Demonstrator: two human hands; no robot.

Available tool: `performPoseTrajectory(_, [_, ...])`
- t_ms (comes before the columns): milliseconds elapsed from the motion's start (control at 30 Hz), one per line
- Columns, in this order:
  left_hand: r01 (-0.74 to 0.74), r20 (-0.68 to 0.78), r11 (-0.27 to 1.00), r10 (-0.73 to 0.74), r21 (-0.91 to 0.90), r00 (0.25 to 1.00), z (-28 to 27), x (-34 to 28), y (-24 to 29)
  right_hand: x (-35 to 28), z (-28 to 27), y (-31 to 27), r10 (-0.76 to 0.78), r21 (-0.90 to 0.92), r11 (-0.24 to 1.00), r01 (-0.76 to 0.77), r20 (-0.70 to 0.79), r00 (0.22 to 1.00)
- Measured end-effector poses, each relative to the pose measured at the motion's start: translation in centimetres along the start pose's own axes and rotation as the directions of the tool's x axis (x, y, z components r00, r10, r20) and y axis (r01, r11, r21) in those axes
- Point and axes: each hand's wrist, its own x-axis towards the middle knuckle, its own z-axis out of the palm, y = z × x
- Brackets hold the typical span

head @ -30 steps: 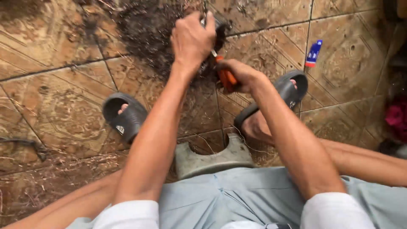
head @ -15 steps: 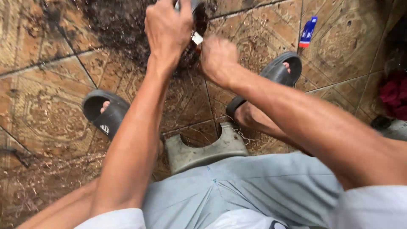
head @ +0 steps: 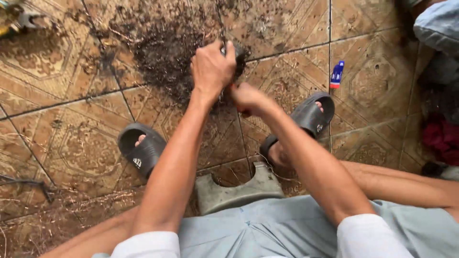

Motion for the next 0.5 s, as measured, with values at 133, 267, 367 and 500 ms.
performPoseTrajectory(133, [-0.056,0.004,0.998,0.056,0.025,0.998,-0.3,-0.1,1.7,1.7,2.7,1.4,-0.206,-0.561,0.825,-0.071,-0.416,0.886])
performPoseTrajectory(267, [-0.062,0.061,0.997,0.059,0.056,0.996,0.8,0.5,0.2,-2.4,1.2,-2.1,-0.201,-0.718,0.681,-0.147,-0.376,0.905])
performPoseTrajectory(367, [-0.069,0.059,0.997,0.068,0.029,0.996,0.2,0.5,0.6,-6.5,-0.8,-4.4,0.118,-0.005,0.993,-0.12,-0.148,0.982])
performPoseTrajectory(500, [0.016,0.168,0.997,-0.029,0.076,0.985,-0.4,0.0,1.8,-1.6,2.4,1.5,-0.159,0.814,0.58,-0.027,0.146,0.977])
